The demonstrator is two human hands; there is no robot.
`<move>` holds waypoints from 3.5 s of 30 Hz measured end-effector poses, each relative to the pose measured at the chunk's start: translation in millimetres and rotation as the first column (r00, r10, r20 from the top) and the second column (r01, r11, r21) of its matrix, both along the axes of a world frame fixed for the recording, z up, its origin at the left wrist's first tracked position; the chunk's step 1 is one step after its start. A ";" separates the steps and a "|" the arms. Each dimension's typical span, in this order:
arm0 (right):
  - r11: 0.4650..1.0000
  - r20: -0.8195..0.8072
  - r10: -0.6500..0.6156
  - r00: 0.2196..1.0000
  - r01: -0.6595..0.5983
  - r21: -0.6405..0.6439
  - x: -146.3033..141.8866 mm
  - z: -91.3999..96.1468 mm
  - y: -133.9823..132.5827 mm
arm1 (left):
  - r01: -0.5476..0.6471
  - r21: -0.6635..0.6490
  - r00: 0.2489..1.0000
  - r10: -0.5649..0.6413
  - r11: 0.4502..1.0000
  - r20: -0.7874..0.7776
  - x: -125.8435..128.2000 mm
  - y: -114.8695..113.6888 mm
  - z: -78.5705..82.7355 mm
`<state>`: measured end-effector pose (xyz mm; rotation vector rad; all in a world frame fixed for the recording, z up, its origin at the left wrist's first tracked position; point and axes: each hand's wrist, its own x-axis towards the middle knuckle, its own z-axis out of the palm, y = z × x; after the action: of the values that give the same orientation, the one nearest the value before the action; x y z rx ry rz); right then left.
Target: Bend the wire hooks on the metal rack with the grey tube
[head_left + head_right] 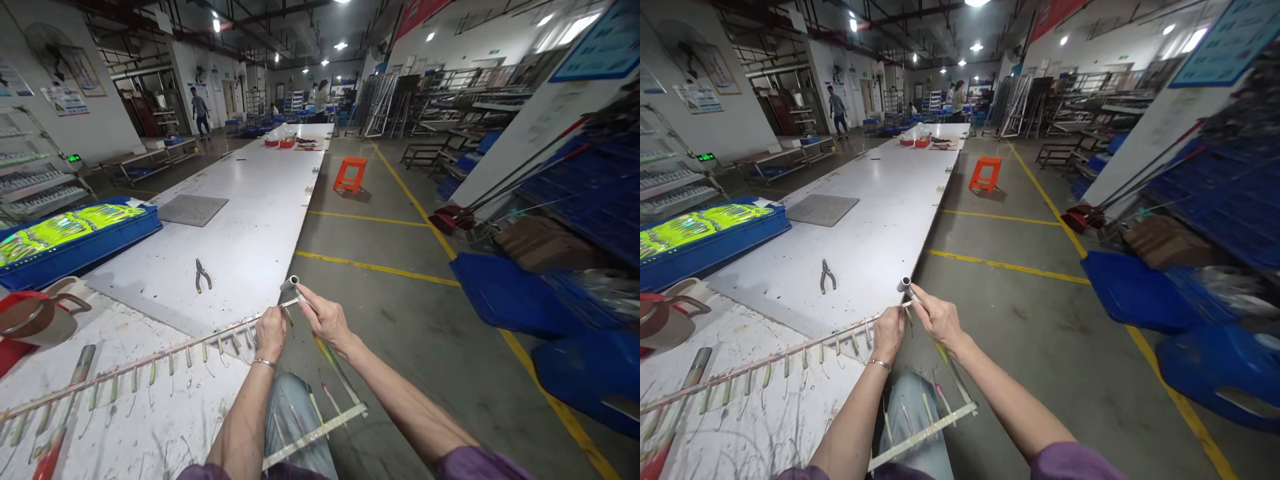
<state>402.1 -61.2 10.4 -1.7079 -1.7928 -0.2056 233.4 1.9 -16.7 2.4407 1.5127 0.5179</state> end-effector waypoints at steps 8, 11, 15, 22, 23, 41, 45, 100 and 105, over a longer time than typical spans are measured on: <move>0.996 0.027 0.032 0.999 -0.029 -0.086 7.3 4.2 -3.5 | 0.004 -0.034 1.000 -0.004 0.999 0.022 0.4 -0.8 2.3; 0.997 0.005 0.005 1.000 -0.005 -0.073 3.6 6.0 -3.5 | 0.010 -0.031 0.999 -0.009 0.999 0.033 -0.8 -0.9 1.0; 0.964 0.044 -0.001 0.999 0.013 -0.266 0.6 5.2 -3.9 | 0.023 -0.035 0.999 -0.022 0.999 0.033 -1.9 -1.2 -1.4; 0.994 -0.075 -0.073 0.995 0.066 -0.082 2.0 0.0 -10.2 | 0.027 -0.015 0.998 -0.026 1.000 0.060 -1.5 -2.4 -2.3; 0.986 -0.042 -0.068 0.997 0.061 -0.154 2.6 -0.6 -10.0 | 0.026 -0.023 0.998 -0.025 0.999 0.052 -1.5 -2.7 -1.8; 0.992 -0.017 -0.114 0.993 0.113 -0.051 8.1 -0.1 -10.8 | 0.048 0.020 0.995 -0.050 0.999 0.092 -1.6 -2.5 -6.8; 0.952 0.063 -0.082 0.995 0.097 -0.292 6.9 4.5 -8.6 | 0.058 0.009 0.994 -0.059 0.998 0.096 -3.4 -0.8 -7.8; 0.948 -0.006 -0.257 0.966 0.251 -0.198 0.9 28.1 -18.1 | 0.125 -0.041 0.987 -0.120 0.991 0.110 -7.3 1.1 -2.8; 0.891 0.084 -0.219 0.972 0.235 -0.388 1.3 27.7 -14.7 | 0.137 -0.042 0.982 -0.131 0.990 0.134 -9.1 1.4 -5.1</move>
<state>403.5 -75.9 38.1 -2.2167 -1.7424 0.0342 224.3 3.3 -21.9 2.3974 1.2841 0.5921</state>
